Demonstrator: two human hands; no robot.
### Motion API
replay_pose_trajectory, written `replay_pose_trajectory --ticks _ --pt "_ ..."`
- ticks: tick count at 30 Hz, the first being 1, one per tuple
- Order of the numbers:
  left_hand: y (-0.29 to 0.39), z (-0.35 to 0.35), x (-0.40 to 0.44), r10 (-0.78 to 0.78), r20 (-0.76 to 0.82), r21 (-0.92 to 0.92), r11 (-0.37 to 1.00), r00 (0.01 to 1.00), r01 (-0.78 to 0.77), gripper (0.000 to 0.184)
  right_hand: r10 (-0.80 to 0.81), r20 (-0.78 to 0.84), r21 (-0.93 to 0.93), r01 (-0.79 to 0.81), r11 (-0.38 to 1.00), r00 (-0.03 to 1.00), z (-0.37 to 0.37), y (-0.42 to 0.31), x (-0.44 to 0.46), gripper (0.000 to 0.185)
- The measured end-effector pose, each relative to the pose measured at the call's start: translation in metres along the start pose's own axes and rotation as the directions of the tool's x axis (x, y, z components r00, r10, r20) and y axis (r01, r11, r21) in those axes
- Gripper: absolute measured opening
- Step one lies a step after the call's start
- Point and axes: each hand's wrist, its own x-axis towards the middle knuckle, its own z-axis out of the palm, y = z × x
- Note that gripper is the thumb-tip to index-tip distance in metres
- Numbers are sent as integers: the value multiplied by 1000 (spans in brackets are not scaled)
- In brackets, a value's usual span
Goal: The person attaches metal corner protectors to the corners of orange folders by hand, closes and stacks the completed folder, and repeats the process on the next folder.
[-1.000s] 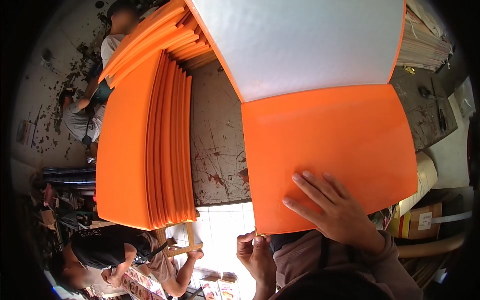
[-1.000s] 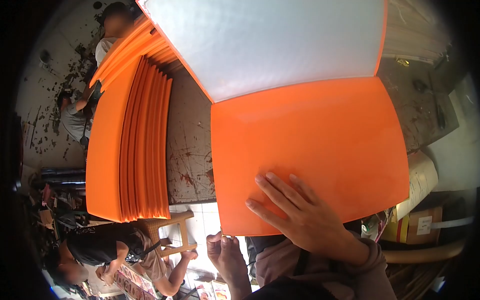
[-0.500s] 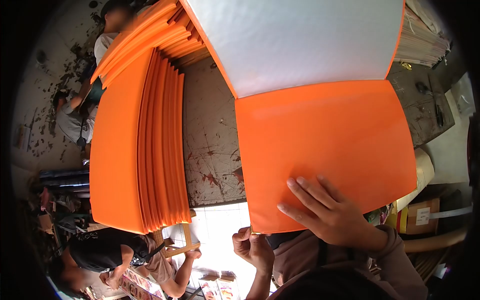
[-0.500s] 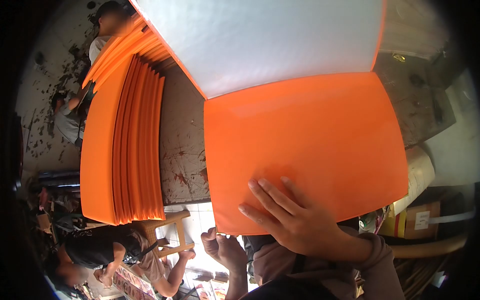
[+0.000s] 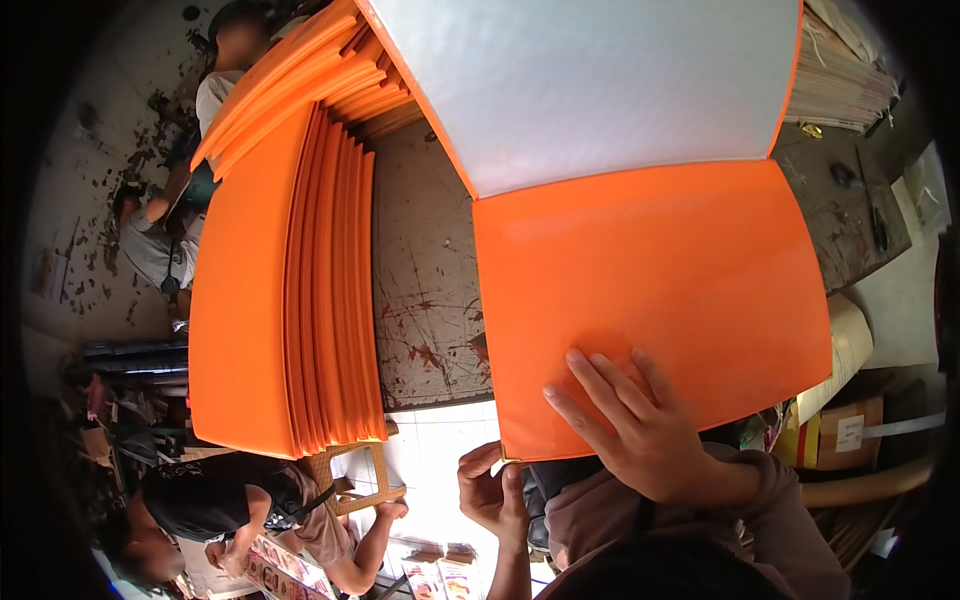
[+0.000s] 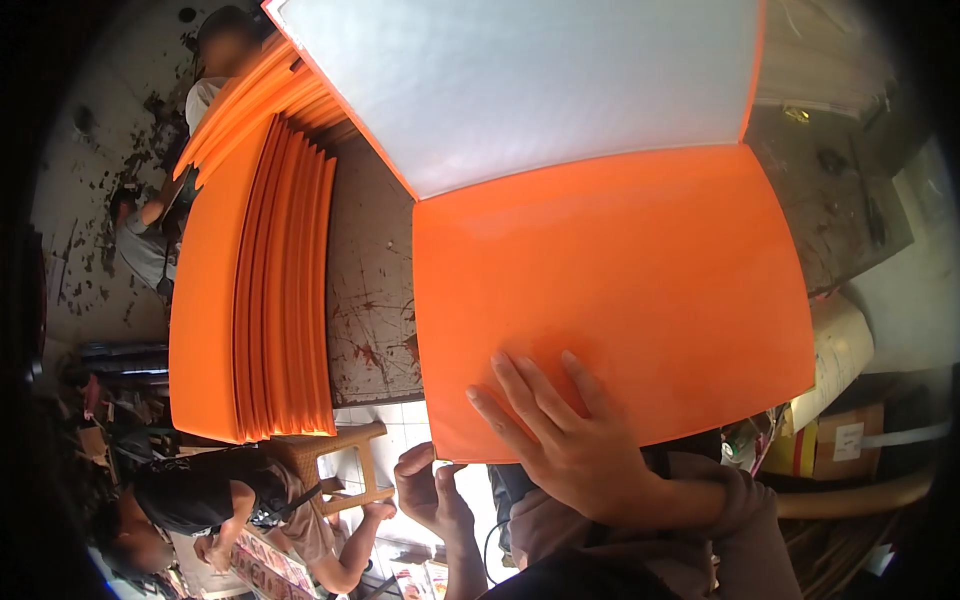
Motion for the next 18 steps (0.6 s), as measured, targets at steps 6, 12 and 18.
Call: replay_pose_trajectory --ticks 6,12,18 --pt "17 -1 2 49 -29 310 950 998 -38 14 132 -22 -43 -133 990 991 8 -15 12 47" --pt "21 3 1 66 -72 428 903 995 -29 16 143 -35 -23 -144 989 989 7 -18 14 45" --pt "18 4 0 151 -35 506 855 988 -112 21 100 -74 -120 -109 987 992 12 -20 16 40"
